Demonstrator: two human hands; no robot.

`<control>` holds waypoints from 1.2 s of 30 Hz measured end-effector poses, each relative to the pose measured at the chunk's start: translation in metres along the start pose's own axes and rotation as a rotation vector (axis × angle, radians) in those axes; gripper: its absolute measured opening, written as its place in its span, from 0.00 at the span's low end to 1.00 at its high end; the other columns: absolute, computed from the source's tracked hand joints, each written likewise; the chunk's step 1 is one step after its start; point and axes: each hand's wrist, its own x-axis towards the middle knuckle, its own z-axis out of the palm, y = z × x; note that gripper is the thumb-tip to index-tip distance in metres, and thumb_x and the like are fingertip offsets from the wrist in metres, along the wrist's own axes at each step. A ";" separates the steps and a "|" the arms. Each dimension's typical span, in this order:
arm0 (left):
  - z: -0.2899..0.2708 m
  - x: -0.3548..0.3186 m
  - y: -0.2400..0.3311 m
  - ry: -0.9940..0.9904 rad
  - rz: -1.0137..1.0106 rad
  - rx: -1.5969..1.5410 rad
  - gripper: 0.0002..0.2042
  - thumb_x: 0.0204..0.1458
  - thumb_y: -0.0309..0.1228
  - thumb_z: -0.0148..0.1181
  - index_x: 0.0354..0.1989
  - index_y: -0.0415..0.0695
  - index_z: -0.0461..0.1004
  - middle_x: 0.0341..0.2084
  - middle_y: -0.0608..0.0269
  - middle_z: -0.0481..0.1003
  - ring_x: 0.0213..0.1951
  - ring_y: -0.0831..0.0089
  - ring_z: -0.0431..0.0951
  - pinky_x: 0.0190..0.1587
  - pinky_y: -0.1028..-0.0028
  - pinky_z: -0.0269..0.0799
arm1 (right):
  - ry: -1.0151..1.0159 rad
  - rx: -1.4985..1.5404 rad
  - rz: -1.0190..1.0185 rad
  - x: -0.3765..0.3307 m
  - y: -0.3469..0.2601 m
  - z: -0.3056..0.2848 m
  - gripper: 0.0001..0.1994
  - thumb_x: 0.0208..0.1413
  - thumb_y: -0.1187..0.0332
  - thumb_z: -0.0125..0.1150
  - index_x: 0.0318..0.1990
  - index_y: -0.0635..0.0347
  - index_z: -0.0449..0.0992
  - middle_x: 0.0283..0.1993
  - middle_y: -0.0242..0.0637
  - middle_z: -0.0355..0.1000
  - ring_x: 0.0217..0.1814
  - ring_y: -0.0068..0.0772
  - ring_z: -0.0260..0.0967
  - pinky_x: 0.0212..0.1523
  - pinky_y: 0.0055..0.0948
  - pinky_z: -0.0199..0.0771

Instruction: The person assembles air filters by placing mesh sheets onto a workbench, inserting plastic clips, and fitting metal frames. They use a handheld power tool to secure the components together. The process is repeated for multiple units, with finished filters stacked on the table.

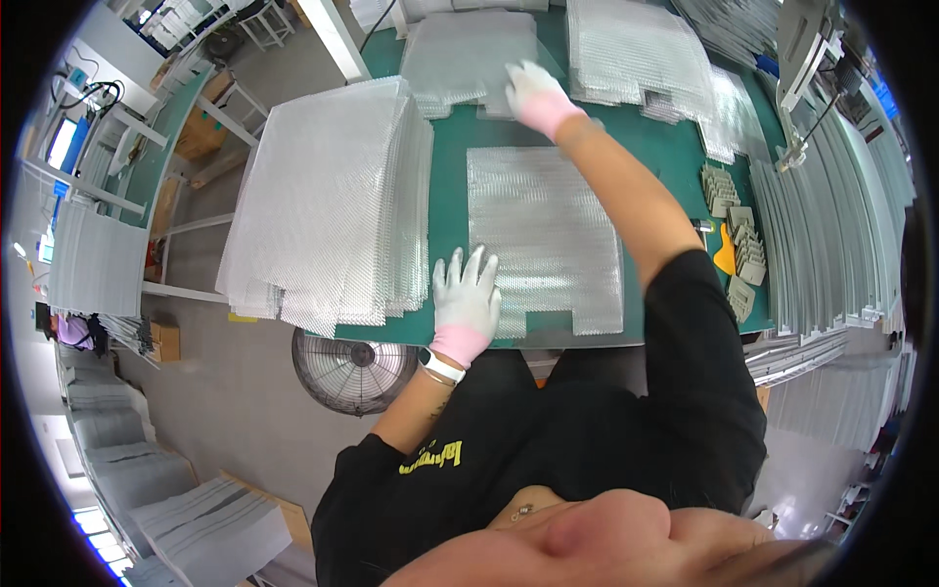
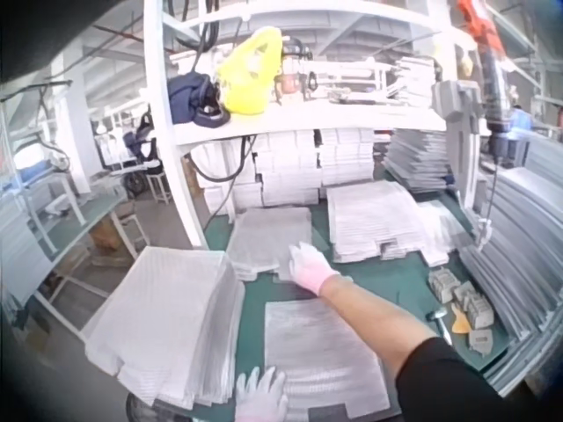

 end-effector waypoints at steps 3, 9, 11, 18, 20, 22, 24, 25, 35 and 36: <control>-0.003 0.001 0.000 -0.001 0.005 -0.047 0.25 0.57 0.35 0.54 0.64 0.44 0.65 0.65 0.52 0.62 0.67 0.47 0.59 0.70 0.47 0.48 | -0.063 -0.191 0.416 0.074 0.024 0.027 0.31 0.54 0.51 0.60 0.63 0.58 0.67 0.64 0.54 0.64 0.69 0.55 0.60 0.67 0.45 0.64; -0.001 -0.002 -0.002 0.055 -0.014 -0.112 0.24 0.55 0.34 0.53 0.61 0.44 0.68 0.62 0.51 0.65 0.64 0.44 0.62 0.69 0.45 0.49 | -0.215 -0.108 0.740 0.098 0.023 0.017 0.38 0.50 0.50 0.65 0.69 0.48 0.61 0.64 0.50 0.64 0.63 0.51 0.68 0.60 0.46 0.72; 0.000 -0.004 -0.002 0.055 -0.020 -0.110 0.24 0.55 0.34 0.53 0.61 0.44 0.68 0.62 0.51 0.65 0.65 0.44 0.62 0.69 0.45 0.49 | -0.097 -0.138 0.628 0.100 0.016 0.010 0.32 0.53 0.57 0.61 0.67 0.49 0.63 0.62 0.50 0.65 0.59 0.51 0.72 0.57 0.47 0.75; -0.002 -0.005 -0.004 0.063 -0.021 -0.147 0.25 0.54 0.34 0.55 0.62 0.44 0.67 0.63 0.51 0.64 0.66 0.45 0.60 0.70 0.46 0.48 | 0.429 0.020 0.132 0.103 -0.043 -0.094 0.22 0.54 0.74 0.56 0.58 0.58 0.73 0.53 0.49 0.75 0.52 0.43 0.76 0.53 0.36 0.76; 0.002 -0.004 -0.004 0.086 -0.027 -0.178 0.25 0.54 0.34 0.55 0.62 0.44 0.67 0.63 0.52 0.64 0.66 0.45 0.59 0.70 0.46 0.48 | 0.626 0.338 -0.030 0.103 -0.023 -0.121 0.29 0.44 0.71 0.64 0.59 0.59 0.74 0.50 0.54 0.77 0.54 0.49 0.75 0.56 0.38 0.74; 0.006 -0.002 -0.006 0.088 -0.035 -0.219 0.24 0.54 0.35 0.56 0.61 0.45 0.69 0.64 0.52 0.63 0.68 0.46 0.58 0.71 0.46 0.46 | 0.547 0.591 -0.129 0.086 -0.003 -0.141 0.28 0.48 0.73 0.64 0.61 0.62 0.72 0.51 0.49 0.78 0.53 0.39 0.76 0.53 0.33 0.75; 0.010 -0.003 -0.011 0.059 -0.045 -0.225 0.23 0.54 0.35 0.56 0.60 0.46 0.70 0.64 0.52 0.63 0.68 0.46 0.57 0.71 0.47 0.45 | 0.461 0.766 -0.159 0.057 -0.003 -0.161 0.26 0.53 0.73 0.64 0.62 0.65 0.71 0.53 0.46 0.77 0.53 0.34 0.75 0.52 0.30 0.75; 0.012 -0.001 -0.012 0.043 -0.039 -0.230 0.23 0.54 0.35 0.56 0.60 0.47 0.70 0.64 0.52 0.63 0.69 0.46 0.56 0.71 0.47 0.44 | 0.426 0.860 -0.134 0.033 -0.003 -0.172 0.25 0.55 0.74 0.63 0.62 0.66 0.70 0.55 0.44 0.77 0.53 0.32 0.74 0.53 0.29 0.74; -0.030 0.000 -0.002 0.126 -0.029 -0.506 0.33 0.51 0.42 0.67 0.65 0.42 0.67 0.69 0.46 0.57 0.71 0.49 0.54 0.73 0.52 0.46 | 0.347 1.233 0.339 -0.254 -0.016 -0.153 0.23 0.60 0.70 0.63 0.62 0.67 0.70 0.57 0.36 0.73 0.53 0.21 0.69 0.56 0.22 0.68; -0.028 -0.007 -0.002 0.214 -0.073 -0.909 0.31 0.55 0.41 0.64 0.65 0.38 0.66 0.70 0.46 0.56 0.71 0.51 0.55 0.72 0.54 0.48 | 0.370 1.255 0.371 -0.278 -0.016 -0.142 0.23 0.59 0.71 0.64 0.61 0.67 0.71 0.57 0.36 0.73 0.52 0.20 0.69 0.55 0.22 0.69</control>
